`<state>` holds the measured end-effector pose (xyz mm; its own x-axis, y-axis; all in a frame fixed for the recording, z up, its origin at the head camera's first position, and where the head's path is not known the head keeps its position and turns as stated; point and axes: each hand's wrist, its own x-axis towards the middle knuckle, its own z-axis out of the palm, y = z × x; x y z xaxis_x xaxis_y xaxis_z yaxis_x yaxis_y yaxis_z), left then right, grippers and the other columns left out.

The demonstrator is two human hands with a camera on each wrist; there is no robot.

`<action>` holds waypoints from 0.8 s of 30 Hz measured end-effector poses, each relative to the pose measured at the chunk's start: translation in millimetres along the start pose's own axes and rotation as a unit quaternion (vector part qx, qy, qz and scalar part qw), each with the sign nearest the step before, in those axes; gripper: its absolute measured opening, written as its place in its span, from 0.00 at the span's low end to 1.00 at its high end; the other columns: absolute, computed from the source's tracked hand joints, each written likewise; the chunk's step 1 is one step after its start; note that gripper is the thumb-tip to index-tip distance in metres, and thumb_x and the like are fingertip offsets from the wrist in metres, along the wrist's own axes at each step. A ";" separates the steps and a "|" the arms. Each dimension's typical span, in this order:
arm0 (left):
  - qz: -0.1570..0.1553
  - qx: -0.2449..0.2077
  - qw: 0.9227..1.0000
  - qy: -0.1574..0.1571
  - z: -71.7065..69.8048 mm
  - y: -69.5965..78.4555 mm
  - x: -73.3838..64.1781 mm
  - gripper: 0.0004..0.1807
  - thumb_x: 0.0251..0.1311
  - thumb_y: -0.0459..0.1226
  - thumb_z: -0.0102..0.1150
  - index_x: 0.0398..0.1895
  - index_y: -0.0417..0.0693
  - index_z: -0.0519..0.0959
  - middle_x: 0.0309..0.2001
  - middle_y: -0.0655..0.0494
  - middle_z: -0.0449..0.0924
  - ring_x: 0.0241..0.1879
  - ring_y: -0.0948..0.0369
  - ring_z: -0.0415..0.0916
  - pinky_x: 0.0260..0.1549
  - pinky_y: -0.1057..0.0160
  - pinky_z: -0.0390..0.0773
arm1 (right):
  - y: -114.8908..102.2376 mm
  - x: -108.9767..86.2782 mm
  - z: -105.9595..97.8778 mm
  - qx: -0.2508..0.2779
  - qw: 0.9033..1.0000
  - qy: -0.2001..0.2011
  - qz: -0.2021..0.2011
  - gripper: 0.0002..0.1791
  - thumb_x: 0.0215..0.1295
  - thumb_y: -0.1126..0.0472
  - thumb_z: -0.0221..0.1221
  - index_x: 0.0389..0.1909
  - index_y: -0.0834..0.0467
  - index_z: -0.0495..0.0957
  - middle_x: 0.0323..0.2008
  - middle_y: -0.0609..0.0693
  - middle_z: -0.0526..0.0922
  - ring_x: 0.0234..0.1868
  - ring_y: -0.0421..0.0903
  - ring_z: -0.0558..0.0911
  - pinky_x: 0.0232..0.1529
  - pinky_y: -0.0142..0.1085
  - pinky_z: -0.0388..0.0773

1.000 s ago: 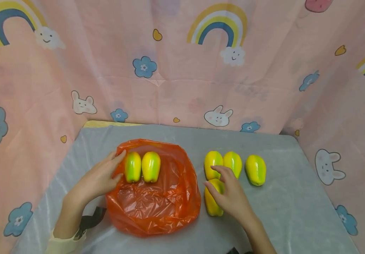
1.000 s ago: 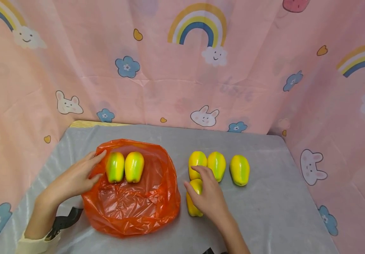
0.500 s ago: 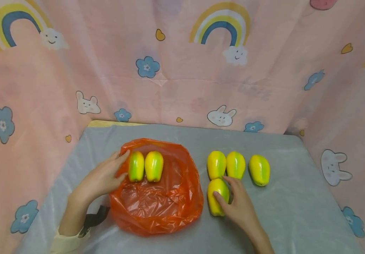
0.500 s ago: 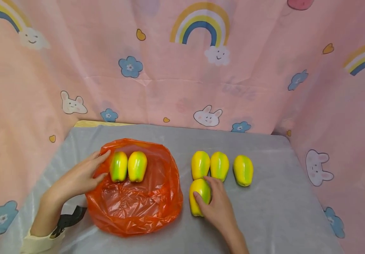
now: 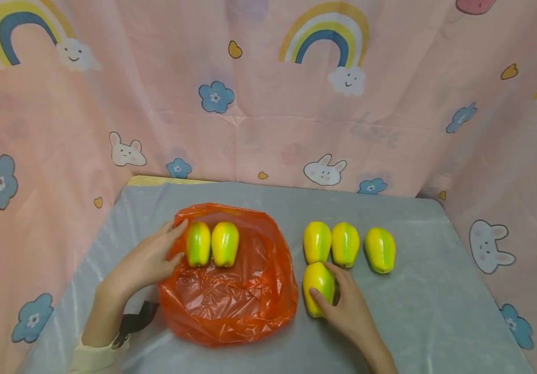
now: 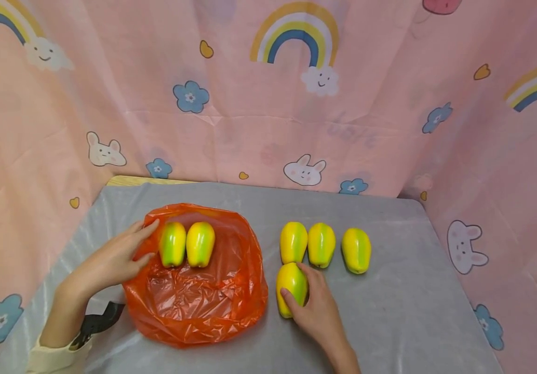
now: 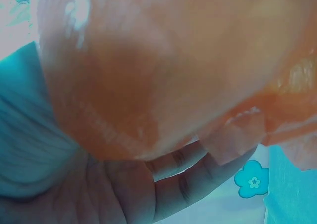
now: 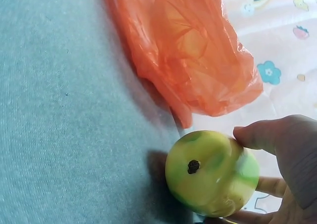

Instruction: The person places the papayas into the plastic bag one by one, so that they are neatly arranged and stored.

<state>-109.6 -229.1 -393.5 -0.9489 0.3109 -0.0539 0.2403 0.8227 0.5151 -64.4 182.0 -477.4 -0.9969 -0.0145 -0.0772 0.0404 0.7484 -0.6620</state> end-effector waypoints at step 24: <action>0.008 -0.015 1.000 -0.006 -7.1 -3.9 -3.3 0.42 0.63 0.25 0.60 0.81 0.33 0.59 0.79 0.31 0.61 0.74 0.33 0.66 0.68 0.30 0.73 | -4.4 6.7 -10.1 0.033 0.999 0.002 -0.019 0.41 0.68 0.47 0.70 0.76 0.55 0.64 0.74 0.63 0.72 0.66 0.66 0.80 0.58 0.58 0.85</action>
<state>-108.9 -236.7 -389.3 -0.9427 0.3290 -0.0558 0.2483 0.8035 0.5410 -71.9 185.3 -467.6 -0.9981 -0.0387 -0.0489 0.0077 0.7025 -0.7117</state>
